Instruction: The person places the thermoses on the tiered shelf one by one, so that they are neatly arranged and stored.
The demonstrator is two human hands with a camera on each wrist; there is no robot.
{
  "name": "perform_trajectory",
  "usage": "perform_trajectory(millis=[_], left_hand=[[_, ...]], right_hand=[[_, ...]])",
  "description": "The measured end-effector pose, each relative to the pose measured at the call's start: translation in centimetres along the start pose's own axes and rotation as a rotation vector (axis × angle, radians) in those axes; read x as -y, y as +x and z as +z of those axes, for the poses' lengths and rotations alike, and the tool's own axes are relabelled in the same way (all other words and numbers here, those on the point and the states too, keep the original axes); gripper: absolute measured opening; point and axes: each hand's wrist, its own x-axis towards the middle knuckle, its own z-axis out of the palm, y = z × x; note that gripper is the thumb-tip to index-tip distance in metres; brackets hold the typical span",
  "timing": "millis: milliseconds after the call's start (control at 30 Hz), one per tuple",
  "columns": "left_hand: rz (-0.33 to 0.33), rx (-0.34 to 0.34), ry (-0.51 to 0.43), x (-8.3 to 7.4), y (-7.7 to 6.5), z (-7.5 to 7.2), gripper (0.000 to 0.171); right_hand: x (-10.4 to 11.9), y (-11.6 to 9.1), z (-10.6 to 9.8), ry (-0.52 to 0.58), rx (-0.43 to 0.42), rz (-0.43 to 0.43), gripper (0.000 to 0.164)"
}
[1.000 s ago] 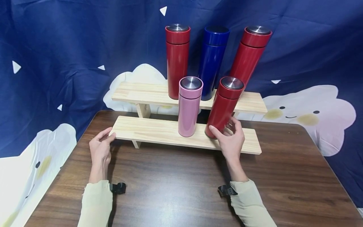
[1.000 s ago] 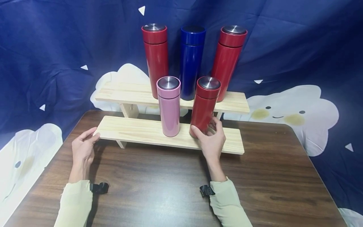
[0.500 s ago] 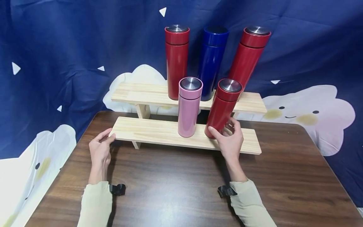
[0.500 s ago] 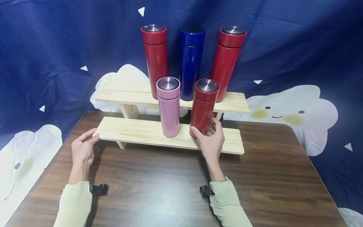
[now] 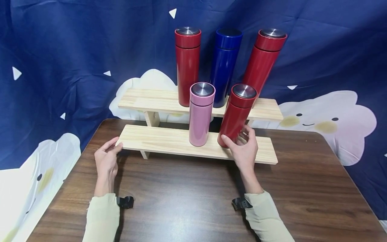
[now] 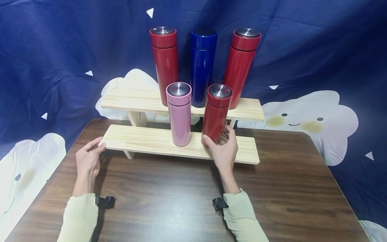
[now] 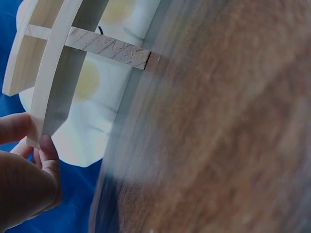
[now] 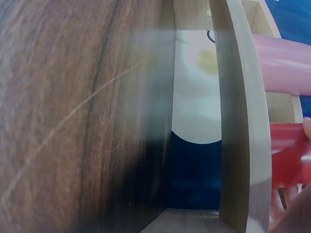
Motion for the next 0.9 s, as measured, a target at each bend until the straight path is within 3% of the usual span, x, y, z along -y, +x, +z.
perform_trajectory(millis=[200, 433, 600, 667, 733, 900], left_hand=[[-0.008, -0.002, 0.027, -0.1, -0.1, 0.1, 0.034], [-0.016, 0.006, 0.076, -0.3, 0.0, 0.2, 0.036], [-0.016, 0.019, 0.130, -0.5, -0.1, 0.1, 0.037], [-0.006, 0.034, 0.213, -0.7, -0.2, -0.1, 0.037], [0.036, 0.062, 0.376, -1.0, -0.3, -0.3, 0.036], [0.311, 0.135, 0.816, -2.0, -1.0, -0.2, 0.035]], right_hand=[[0.2, 0.1, -0.1, -0.020, 0.009, 0.018, 0.073], [3.2, -1.0, -0.3, -0.010, 0.023, 0.024, 0.069], [3.8, -1.4, -0.8, -0.019, 0.042, 0.015, 0.068], [3.7, -1.3, -1.2, -0.007, 0.058, -0.010, 0.068], [3.4, -1.1, -1.5, -0.001, 0.081, -0.046, 0.066], [1.1, 0.0, -2.9, -0.055, 0.140, -0.165, 0.058]])
